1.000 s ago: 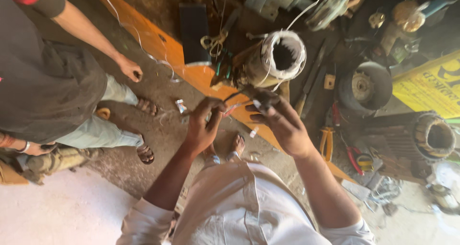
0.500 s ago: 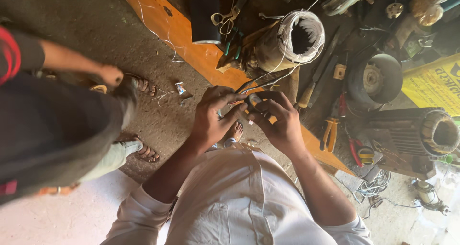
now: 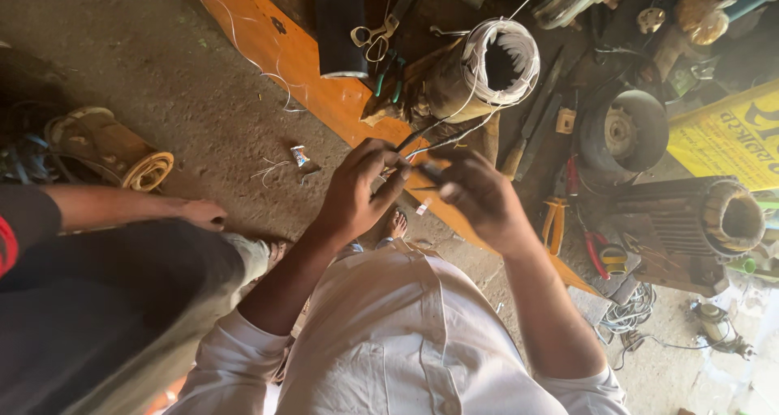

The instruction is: The person strips insulation from a black wire using a knife, then wraps the exposed end with black electrical tape. They use pliers to crimp and secure the taped section, repeating the taping and crimping steps to finish the connection.

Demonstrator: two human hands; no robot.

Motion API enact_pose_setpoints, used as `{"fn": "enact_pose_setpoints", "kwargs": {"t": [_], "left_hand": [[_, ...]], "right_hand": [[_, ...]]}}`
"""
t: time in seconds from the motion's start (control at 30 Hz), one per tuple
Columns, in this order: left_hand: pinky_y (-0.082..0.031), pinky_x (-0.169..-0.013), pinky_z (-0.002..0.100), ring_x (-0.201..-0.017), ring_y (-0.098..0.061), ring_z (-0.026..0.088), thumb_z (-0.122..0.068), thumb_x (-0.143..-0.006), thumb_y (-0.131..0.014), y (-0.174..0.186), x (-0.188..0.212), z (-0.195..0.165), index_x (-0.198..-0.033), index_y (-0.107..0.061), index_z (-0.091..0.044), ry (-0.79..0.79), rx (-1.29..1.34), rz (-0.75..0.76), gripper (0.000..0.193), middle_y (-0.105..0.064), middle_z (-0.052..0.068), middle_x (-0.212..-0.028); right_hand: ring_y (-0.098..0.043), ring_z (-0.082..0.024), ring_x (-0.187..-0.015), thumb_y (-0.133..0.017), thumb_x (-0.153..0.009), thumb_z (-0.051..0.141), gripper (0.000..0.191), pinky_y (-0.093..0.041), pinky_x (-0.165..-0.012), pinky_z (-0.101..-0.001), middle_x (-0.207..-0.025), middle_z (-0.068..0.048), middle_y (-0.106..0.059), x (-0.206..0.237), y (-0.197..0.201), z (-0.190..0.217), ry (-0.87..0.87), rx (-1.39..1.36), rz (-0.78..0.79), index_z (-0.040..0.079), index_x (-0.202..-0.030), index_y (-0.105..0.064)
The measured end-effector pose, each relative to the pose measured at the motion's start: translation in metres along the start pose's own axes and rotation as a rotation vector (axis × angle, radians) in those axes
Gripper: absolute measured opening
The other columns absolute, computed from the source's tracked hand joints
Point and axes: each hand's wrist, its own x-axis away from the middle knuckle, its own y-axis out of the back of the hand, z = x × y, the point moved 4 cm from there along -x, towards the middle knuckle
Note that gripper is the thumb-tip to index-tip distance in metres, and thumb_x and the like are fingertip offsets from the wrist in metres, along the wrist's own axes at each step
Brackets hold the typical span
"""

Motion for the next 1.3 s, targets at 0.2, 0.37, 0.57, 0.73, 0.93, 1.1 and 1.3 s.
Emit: {"fn": "enact_pose_setpoints", "kwargs": {"t": [0.2, 0.37, 0.57, 0.73, 0.93, 1.1, 1.3], "left_hand": [[-0.059, -0.084, 0.029, -0.099, -0.073, 0.017, -0.001, -0.101, -0.069, -0.008, 0.005, 0.011, -0.113, -0.062, -0.006, 0.075, 0.231, 0.046, 0.014, -0.069, 0.006, -0.107], [-0.061, -0.092, 0.03, -0.099, -0.071, 0.014, 0.001, -0.098, -0.073, -0.012, 0.016, 0.043, -0.122, -0.06, -0.002, 0.384, 0.588, -0.112, 0.027, -0.063, 0.007, -0.117], [-0.062, -0.095, 0.032, -0.113, -0.067, 0.02, 0.006, -0.097, -0.075, -0.012, 0.021, 0.046, -0.113, -0.069, 0.002, 0.324, 0.55, -0.119, 0.018, -0.056, 0.011, -0.129], [-0.062, -0.087, 0.027, -0.105, -0.07, 0.015, -0.001, -0.089, -0.073, -0.009, 0.017, 0.036, -0.126, -0.059, -0.008, 0.531, 0.673, -0.083, 0.04, -0.056, 0.005, -0.134], [-0.062, -0.091, 0.028, -0.113, -0.065, 0.016, 0.001, -0.093, -0.075, -0.002, 0.008, 0.027, -0.118, -0.072, -0.001, 0.381, 0.526, -0.087, 0.026, -0.055, 0.009, -0.129], [-0.063, -0.091, 0.027, -0.104, -0.069, 0.013, 0.0, -0.095, -0.075, -0.003, 0.009, 0.024, -0.11, -0.075, -0.003, 0.334, 0.474, -0.122, 0.015, -0.057, 0.007, -0.123], [-0.058, -0.087, 0.029, -0.104, -0.068, 0.018, -0.001, -0.092, -0.076, 0.006, 0.005, 0.01, -0.106, -0.078, -0.003, 0.141, 0.304, -0.066, 0.015, -0.059, 0.011, -0.123]], "right_hand": [[-0.067, -0.021, -0.111, -0.067, -0.11, 0.018, 0.018, -0.055, -0.1, -0.0378, -0.128, -0.014, -0.063, -0.008, 0.007, -0.01, -0.03, -0.809, -0.003, 0.006, -0.123, -0.064], [-0.065, -0.019, -0.107, -0.067, -0.103, 0.021, 0.035, -0.054, -0.097, -0.036, -0.136, -0.013, -0.062, -0.015, 0.001, 0.0, -0.073, -0.609, -0.035, 0.008, -0.135, -0.065], [-0.071, -0.019, -0.106, -0.073, -0.097, 0.013, 0.018, -0.058, -0.084, -0.0304, -0.135, -0.01, -0.066, -0.024, -0.011, 0.012, 0.035, 0.299, -0.065, 0.001, -0.109, -0.069], [-0.07, -0.019, -0.09, -0.078, -0.092, 0.011, 0.02, -0.056, -0.073, -0.0304, -0.123, -0.009, -0.068, -0.03, -0.017, 0.009, 0.068, 0.395, -0.098, 0.002, -0.109, -0.071], [-0.07, -0.02, -0.092, -0.078, -0.092, 0.011, 0.02, -0.055, -0.072, -0.0307, -0.126, -0.011, -0.068, -0.029, -0.017, 0.018, 0.125, 0.393, -0.07, 0.002, -0.108, -0.07], [-0.067, -0.018, -0.096, -0.077, -0.093, 0.01, 0.016, -0.055, -0.075, -0.0289, -0.133, -0.012, -0.062, -0.024, -0.014, 0.04, 0.117, 0.315, 0.055, 0.002, -0.104, -0.069], [-0.054, -0.015, -0.104, -0.073, -0.092, -0.002, 0.039, -0.051, -0.087, -0.0279, -0.148, -0.014, -0.042, -0.019, -0.02, 0.039, 0.073, -0.035, 0.054, 0.0, -0.129, -0.06]]}}
